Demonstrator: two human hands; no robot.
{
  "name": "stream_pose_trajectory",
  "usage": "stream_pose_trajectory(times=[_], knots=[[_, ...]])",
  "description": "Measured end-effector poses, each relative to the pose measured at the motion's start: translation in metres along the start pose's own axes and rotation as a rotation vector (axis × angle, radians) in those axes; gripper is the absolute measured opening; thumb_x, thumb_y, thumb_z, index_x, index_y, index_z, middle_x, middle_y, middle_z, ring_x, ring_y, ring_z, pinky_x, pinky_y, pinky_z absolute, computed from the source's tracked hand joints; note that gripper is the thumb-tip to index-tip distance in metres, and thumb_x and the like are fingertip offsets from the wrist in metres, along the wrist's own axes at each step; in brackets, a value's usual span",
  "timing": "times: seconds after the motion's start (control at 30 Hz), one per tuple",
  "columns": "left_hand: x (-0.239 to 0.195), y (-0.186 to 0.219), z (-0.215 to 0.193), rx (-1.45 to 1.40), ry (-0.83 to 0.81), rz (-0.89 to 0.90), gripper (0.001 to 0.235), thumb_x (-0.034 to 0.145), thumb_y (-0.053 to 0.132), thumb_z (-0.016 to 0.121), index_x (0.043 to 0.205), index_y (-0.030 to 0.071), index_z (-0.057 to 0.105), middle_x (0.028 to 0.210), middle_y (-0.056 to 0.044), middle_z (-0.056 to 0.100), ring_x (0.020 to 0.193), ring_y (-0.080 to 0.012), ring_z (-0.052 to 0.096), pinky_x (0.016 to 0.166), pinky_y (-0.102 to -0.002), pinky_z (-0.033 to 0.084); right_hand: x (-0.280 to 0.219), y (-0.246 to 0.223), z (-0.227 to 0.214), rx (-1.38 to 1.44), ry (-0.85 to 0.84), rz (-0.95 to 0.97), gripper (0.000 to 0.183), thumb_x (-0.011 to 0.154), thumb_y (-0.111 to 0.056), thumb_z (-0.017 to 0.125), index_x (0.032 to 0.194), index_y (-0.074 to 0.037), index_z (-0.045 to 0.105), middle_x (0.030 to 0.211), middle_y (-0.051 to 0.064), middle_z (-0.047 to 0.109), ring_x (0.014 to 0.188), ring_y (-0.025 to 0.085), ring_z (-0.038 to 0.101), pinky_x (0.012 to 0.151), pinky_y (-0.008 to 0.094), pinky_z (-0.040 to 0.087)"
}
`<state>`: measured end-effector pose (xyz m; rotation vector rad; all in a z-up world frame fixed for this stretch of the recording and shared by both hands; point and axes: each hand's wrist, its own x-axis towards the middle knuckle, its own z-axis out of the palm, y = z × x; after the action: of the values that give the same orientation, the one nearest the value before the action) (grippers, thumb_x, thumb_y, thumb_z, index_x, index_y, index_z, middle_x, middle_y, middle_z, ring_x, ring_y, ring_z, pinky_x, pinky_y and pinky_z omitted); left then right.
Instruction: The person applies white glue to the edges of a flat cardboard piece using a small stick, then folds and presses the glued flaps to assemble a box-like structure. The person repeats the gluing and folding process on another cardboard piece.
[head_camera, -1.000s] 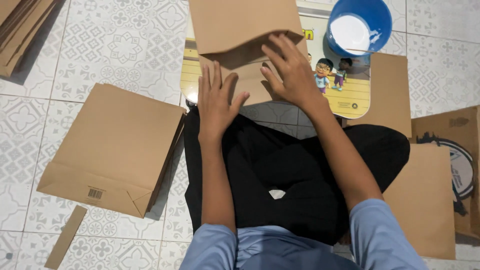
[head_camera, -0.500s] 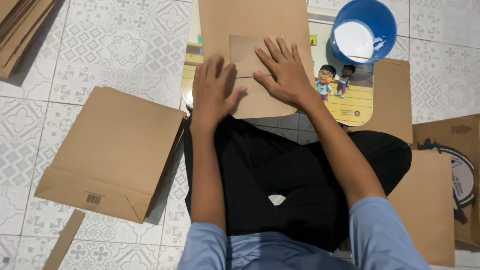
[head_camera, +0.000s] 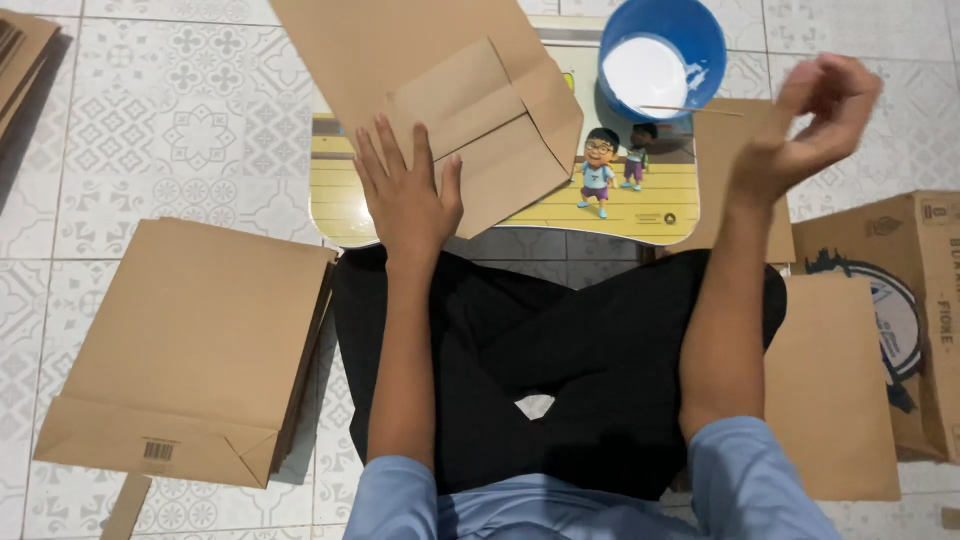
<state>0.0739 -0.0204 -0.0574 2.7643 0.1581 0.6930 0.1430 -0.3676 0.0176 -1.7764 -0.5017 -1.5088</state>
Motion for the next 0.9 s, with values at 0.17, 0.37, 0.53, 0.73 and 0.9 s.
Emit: stream_pose_trajectory(times=[0.17, 0.37, 0.53, 0.73, 0.9], knots=[[-0.002, 0.009, -0.003, 0.004, 0.11, 0.009, 0.055, 0.103, 0.042, 0.061, 0.143, 0.006, 0.065, 0.159, -0.028, 0.034, 0.148, -0.0511, 0.028, 0.123, -0.058, 0.026, -0.039, 0.079, -0.05, 0.275, -0.484, 0.754, 0.031, 0.115, -0.041, 0.066, 0.112, -0.01, 0.064, 0.086, 0.002, 0.062, 0.07, 0.011, 0.059, 0.062, 0.021, 0.051], [-0.001, 0.011, -0.013, -0.036, 0.048, -0.006, 0.051, 0.104, 0.04, 0.057, 0.142, 0.007, 0.064, 0.161, -0.026, 0.034, 0.15, -0.0488, 0.026, 0.123, -0.056, 0.024, -0.025, 0.038, -0.027, 0.407, -0.597, 0.553, 0.022, 0.1, 0.007, 0.084, 0.115, 0.007, 0.068, 0.098, 0.02, 0.072, 0.081, 0.022, 0.07, 0.074, 0.026, 0.058], [0.0, 0.013, -0.015, -0.031, 0.064, 0.002, 0.05, 0.103, 0.04, 0.06, 0.141, 0.007, 0.065, 0.159, -0.026, 0.036, 0.149, -0.0494, 0.029, 0.122, -0.057, 0.027, -0.017, 0.027, -0.003, 0.433, -0.432, 0.462, 0.02, 0.103, 0.01, 0.078, 0.12, 0.012, 0.067, 0.099, 0.025, 0.073, 0.084, 0.027, 0.071, 0.078, 0.033, 0.062], [-0.001, 0.015, -0.018, -0.028, 0.045, -0.002, 0.049, 0.103, 0.039, 0.06, 0.141, 0.009, 0.063, 0.16, -0.026, 0.036, 0.149, -0.0497, 0.028, 0.121, -0.06, 0.029, -0.011, 0.02, 0.023, 0.238, -0.411, 0.295, 0.018, 0.099, 0.011, 0.08, 0.116, 0.01, 0.074, 0.098, 0.019, 0.073, 0.077, 0.019, 0.062, 0.065, 0.026, 0.049], [0.0, 0.018, -0.022, -0.024, 0.036, 0.0, 0.048, 0.102, 0.038, 0.06, 0.14, 0.009, 0.063, 0.159, -0.026, 0.037, 0.148, -0.05, 0.029, 0.121, -0.059, 0.028, -0.016, 0.021, 0.031, 0.138, -0.429, 0.233, 0.013, 0.095, 0.009, 0.084, 0.107, 0.007, 0.077, 0.093, 0.015, 0.076, 0.079, 0.017, 0.065, 0.066, 0.026, 0.049]])
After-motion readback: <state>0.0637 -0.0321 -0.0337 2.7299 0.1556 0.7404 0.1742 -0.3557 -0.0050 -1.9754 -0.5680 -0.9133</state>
